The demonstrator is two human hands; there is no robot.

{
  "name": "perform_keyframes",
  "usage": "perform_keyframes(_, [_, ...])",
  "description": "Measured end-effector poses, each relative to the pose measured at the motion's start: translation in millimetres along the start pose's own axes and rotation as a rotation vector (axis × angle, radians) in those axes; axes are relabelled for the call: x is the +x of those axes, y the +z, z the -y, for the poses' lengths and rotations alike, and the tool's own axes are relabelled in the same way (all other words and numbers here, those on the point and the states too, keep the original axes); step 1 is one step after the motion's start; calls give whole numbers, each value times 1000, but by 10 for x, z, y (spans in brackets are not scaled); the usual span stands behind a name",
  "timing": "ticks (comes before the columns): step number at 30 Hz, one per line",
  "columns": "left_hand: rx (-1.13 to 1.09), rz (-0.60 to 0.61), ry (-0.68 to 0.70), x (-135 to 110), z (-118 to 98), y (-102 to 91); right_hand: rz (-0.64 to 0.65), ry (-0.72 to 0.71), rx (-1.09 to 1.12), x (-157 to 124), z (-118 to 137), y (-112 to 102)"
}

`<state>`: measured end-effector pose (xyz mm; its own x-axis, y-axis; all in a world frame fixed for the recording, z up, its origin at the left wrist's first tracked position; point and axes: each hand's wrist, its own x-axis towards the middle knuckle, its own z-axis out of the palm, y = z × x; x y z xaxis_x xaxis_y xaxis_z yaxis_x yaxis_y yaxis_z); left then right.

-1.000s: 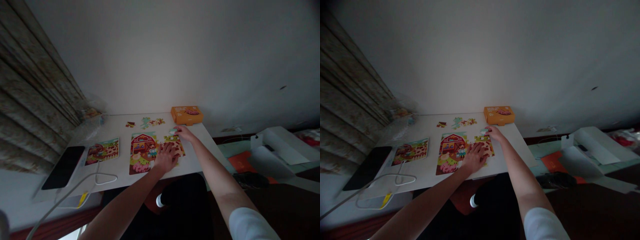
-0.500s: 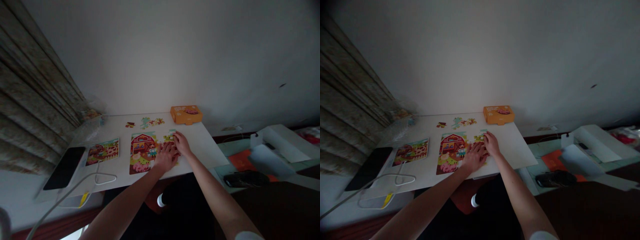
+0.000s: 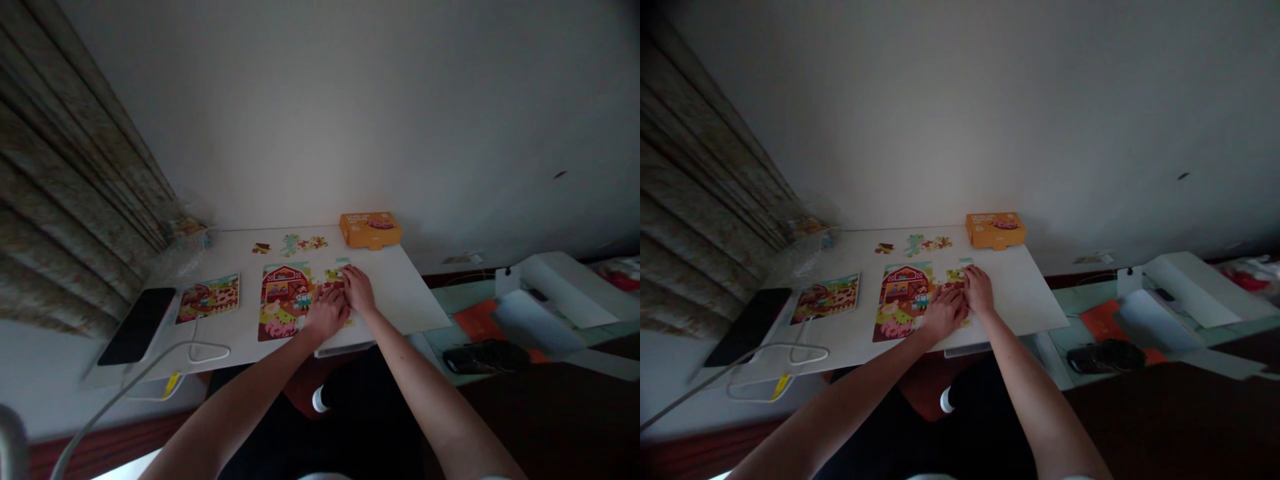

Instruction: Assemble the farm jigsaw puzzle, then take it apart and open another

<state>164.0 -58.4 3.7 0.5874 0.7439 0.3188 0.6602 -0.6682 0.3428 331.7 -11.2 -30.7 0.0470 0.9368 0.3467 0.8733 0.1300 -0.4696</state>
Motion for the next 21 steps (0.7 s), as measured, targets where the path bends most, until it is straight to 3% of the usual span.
perform_keyframes(3, [-33,-35,-20,0,45,-86,-4,18,-4,-11,41,-11])
perform_keyframes(6, [-31,-80,-141,99,263,-259,-8,17,-10,-18,68,-15])
perform_keyframes(12, [165,-79,-541,458,1251,-786,-26,-6,-5,-7,56,7])
perform_keyframes(15, [241,-40,-756,536,1711,-955,-26,7,-15,4,43,24])
perform_keyframes(18, [242,-2,-855,558,1981,-1008,-37,12,-13,8,39,37])
perform_keyframes(21, [204,6,-878,605,2115,-1007,-47,18,-12,6,44,39])
